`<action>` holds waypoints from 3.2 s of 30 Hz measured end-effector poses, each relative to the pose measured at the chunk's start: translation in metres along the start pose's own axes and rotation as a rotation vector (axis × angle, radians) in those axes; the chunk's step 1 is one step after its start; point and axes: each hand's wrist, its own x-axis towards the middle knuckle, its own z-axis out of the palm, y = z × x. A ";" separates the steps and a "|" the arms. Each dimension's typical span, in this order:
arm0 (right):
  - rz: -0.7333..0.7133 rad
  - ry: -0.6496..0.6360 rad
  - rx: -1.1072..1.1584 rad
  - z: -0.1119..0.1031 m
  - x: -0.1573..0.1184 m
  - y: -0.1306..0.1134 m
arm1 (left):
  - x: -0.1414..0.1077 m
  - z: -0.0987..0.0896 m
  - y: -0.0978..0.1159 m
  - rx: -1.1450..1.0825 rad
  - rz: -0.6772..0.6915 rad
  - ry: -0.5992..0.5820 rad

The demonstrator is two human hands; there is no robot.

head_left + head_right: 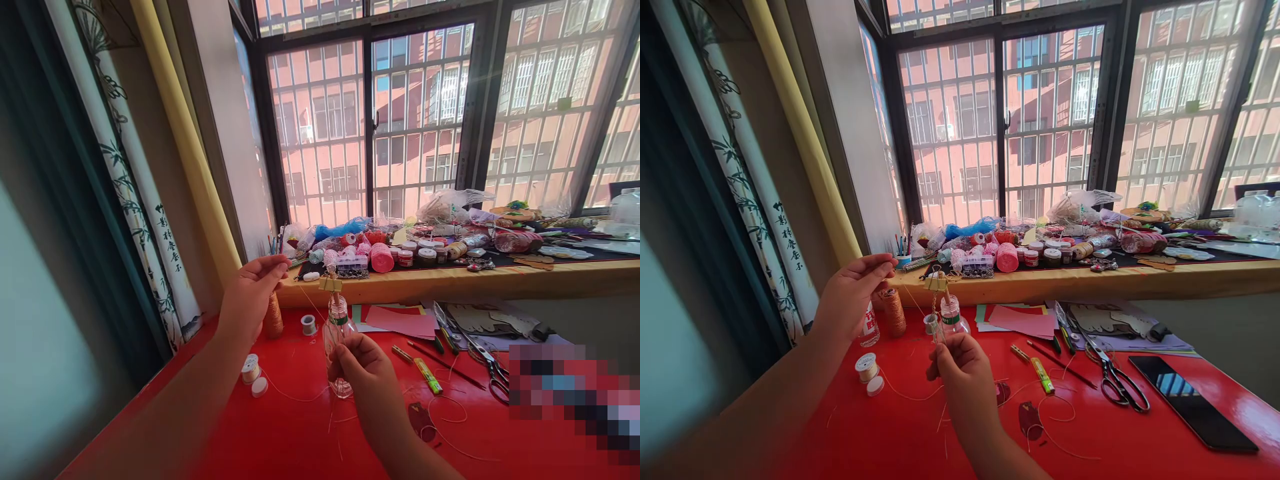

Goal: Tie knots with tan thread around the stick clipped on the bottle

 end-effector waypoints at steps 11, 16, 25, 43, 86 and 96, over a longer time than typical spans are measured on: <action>-0.005 -0.007 -0.060 -0.004 0.001 0.004 | 0.028 0.017 0.018 0.074 0.116 -0.054; 0.000 -0.028 -0.047 -0.009 0.004 0.012 | 0.040 0.025 0.023 0.163 0.186 -0.084; 0.003 -0.007 -0.070 -0.003 0.002 0.003 | 0.049 0.030 0.022 0.231 0.273 -0.033; -0.073 -0.074 -0.103 -0.007 0.003 -0.001 | -0.035 -0.029 -0.064 -0.029 -0.148 0.073; -0.121 -0.056 -0.239 -0.005 0.019 -0.007 | -0.061 0.026 -0.057 0.005 -0.202 -0.330; -0.064 0.000 -0.257 -0.008 0.028 -0.018 | -0.057 0.016 -0.048 0.118 -0.100 -0.334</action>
